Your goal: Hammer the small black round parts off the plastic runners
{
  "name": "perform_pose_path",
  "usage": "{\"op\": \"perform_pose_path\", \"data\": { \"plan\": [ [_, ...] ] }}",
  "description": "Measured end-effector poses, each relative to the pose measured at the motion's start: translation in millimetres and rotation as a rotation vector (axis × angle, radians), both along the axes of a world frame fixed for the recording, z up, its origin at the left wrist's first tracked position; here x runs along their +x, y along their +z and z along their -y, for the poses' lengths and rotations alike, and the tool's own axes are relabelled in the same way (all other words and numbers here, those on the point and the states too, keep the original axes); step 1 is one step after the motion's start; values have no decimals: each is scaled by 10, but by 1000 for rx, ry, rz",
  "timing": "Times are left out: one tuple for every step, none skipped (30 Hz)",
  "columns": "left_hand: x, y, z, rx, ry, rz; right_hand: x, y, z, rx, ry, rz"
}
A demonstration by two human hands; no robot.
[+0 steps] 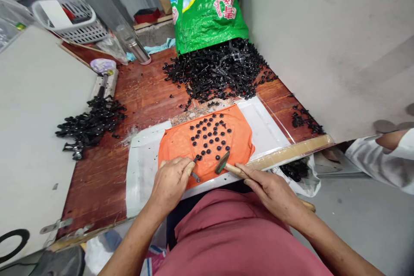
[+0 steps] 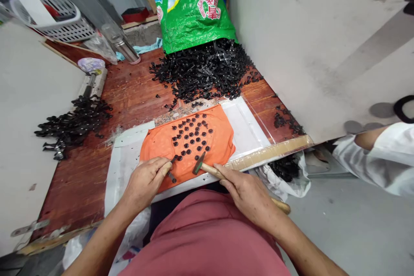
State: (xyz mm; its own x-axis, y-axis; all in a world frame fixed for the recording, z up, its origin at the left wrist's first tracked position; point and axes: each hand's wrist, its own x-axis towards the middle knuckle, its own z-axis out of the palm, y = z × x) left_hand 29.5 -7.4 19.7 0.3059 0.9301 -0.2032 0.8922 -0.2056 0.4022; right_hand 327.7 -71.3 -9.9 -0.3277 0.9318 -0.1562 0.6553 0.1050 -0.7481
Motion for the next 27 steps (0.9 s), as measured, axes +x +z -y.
{"op": "perform_pose_path", "data": {
  "plan": [
    [-1,8,-2,-8,-4,-13,1,12,-2,2,6,2],
    [-3,17,-7,-16,-6,-21,4,25,-6,6,10,8],
    [-3,28,-14,-24,-7,-27,9,39,-11,13,14,18],
    [-3,41,-23,-33,-8,-32,15,52,-19,23,21,31],
    [-1,55,-33,-41,-10,-37,22,66,-28,35,29,49],
    [2,69,-44,-46,-12,-45,29,79,-38,50,37,67],
    [6,82,-53,-48,-17,-57,35,92,-48,67,46,85],
    [10,93,-61,-47,-25,-71,40,106,-59,85,58,102],
    [13,101,-66,-42,-34,-87,44,121,-68,102,73,117],
    [16,106,-68,-34,-46,-105,47,137,-75,119,87,130],
    [18,107,-68,-25,-57,-123,48,154,-80,134,101,141],
    [18,105,-64,-17,-67,-141,49,171,-83,145,115,152],
    [18,101,-59,-10,-73,-156,49,190,-84,153,121,159],
    [18,96,-53,-6,-78,-167,48,209,-86,155,119,161],
    [18,91,-46,-5,-81,-176,45,229,-88,150,111,157],
    [19,87,-40,-4,-83,-183,39,250,-92,145,99,146],
    [22,86,-35,1,-86,-192,30,271,-99,142,83,131],
    [24,88,-33,9,-90,-204,17,290,-109,144,66,117],
    [27,92,-34,20,-95,-221,0,307,-121,148,53,109],
    [29,99,-39,28,-98,-236,-20,320,-135,153,52,106],
    [30,107,-48,27,-99,-242,-41,329,-149,162,57,111],
    [28,115,-60,15,-100,-236,-62,332,-161,169,71,123],
    [26,123,-73,-4,-99,-223,-82,329,-170,174,87,139],
    [23,131,-85,-25,-99,-207,-97,322,-175,183,99,157],
    [20,137,-97,-42,-100,-197,-107,311,-176,194,103,174],
    [19,141,-105,-50,-101,-196,-112,298,-175,209,99,189],
    [21,145,-109,-52,-103,-204,-111,286,-172,223,95,199]
  ]
}}
